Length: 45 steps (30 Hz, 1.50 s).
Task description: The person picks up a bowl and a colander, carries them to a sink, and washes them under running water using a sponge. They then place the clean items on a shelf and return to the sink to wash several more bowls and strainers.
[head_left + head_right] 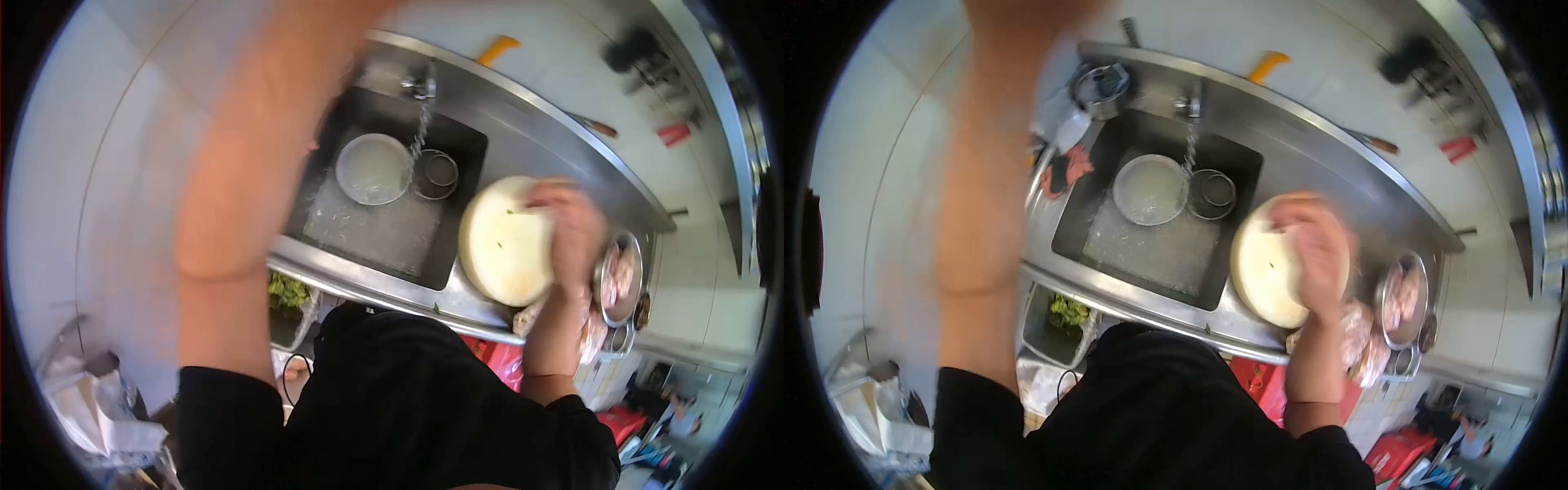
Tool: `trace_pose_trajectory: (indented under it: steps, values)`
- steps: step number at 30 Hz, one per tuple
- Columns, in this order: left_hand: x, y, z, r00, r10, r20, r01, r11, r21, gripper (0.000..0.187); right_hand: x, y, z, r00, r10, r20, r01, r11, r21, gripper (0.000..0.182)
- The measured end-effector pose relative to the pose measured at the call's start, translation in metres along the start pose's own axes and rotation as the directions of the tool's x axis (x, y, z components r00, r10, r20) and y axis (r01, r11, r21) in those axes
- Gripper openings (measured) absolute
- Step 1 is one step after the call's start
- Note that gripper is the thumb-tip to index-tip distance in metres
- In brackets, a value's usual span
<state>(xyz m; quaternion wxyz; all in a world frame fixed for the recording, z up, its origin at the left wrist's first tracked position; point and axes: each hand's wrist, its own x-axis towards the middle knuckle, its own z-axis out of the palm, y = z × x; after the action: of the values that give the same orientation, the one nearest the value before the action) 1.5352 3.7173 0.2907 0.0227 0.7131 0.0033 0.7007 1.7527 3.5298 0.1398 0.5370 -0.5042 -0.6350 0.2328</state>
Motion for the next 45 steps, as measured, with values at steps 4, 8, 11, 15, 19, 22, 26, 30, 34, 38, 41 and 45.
trace_pose_trajectory:
  steps: [4, 8, 11, 15, 19, 22, 26, 30, 34, 38, 41, 45]
  values:
    - [-0.277, 0.004, -0.059, 0.713, -0.699, 0.060, 0.652, 0.692, 0.309, 0.012, -0.028, 0.268, 0.162, 0.755, 0.543, 0.369, -0.610, 0.788, 0.088, 0.024]
    - [-0.492, 0.108, -0.115, 0.103, -0.994, -0.042, 0.806, 0.059, 0.588, 0.029, -0.007, 0.427, 0.248, 0.419, 0.776, 0.472, -0.724, 0.599, -0.343, 0.045]
    - [-0.549, 0.147, -0.148, 0.113, -0.991, -0.069, 0.731, 0.036, 0.681, 0.037, -0.017, 0.604, 0.278, 0.384, 0.637, 0.668, 0.345, 0.572, -0.744, 0.069]
    - [-0.539, 0.157, -0.148, 0.016, -0.993, -0.115, 0.622, -0.080, 0.779, 0.040, 0.004, 0.528, 0.272, 0.296, 0.774, 0.559, 0.575, 0.323, -0.751, 0.066]
    - [-0.530, 0.160, -0.144, 0.106, -0.982, -0.156, 0.634, -0.054, 0.771, 0.041, 0.005, 0.560, 0.291, 0.265, 0.813, 0.519, 0.471, 0.360, -0.805, 0.063]
    - [-0.531, 0.162, -0.143, 0.091, -0.980, -0.179, 0.635, -0.081, 0.768, 0.042, 0.004, 0.564, 0.307, 0.242, 0.827, 0.507, 0.423, 0.380, -0.822, 0.062]
    - [-0.527, 0.160, -0.140, 0.065, -0.982, -0.177, 0.623, -0.098, 0.776, 0.041, 0.000, 0.560, 0.327, 0.231, 0.816, 0.529, 0.345, 0.440, -0.829, 0.060]
    - [-0.530, 0.159, -0.144, 0.009, -0.988, -0.152, 0.604, -0.115, 0.789, 0.036, -0.005, 0.578, 0.334, 0.225, 0.795, 0.563, 0.206, 0.526, -0.825, 0.059]
    - [-0.511, 0.159, -0.147, -0.315, -0.938, -0.142, 0.547, -0.302, 0.781, 0.041, 0.016, 0.559, 0.322, 0.240, 0.812, 0.532, -0.161, 0.573, -0.803, 0.058]
    - [-0.527, 0.153, -0.146, -0.002, -0.991, -0.132, 0.695, -0.096, 0.712, 0.019, 0.047, 0.588, 0.265, 0.562, 0.778, 0.282, -0.364, 0.539, -0.760, 0.059]
    - [-0.519, 0.146, -0.142, 0.078, -0.975, -0.207, 0.622, -0.115, 0.775, 0.018, 0.050, 0.577, 0.220, 0.555, 0.821, 0.132, -0.561, 0.486, -0.670, 0.056]
    - [-0.514, 0.144, -0.146, 0.039, -0.975, -0.221, 0.603, -0.153, 0.783, 0.018, 0.055, 0.516, 0.203, 0.606, 0.785, 0.131, -0.720, 0.611, -0.330, 0.036]
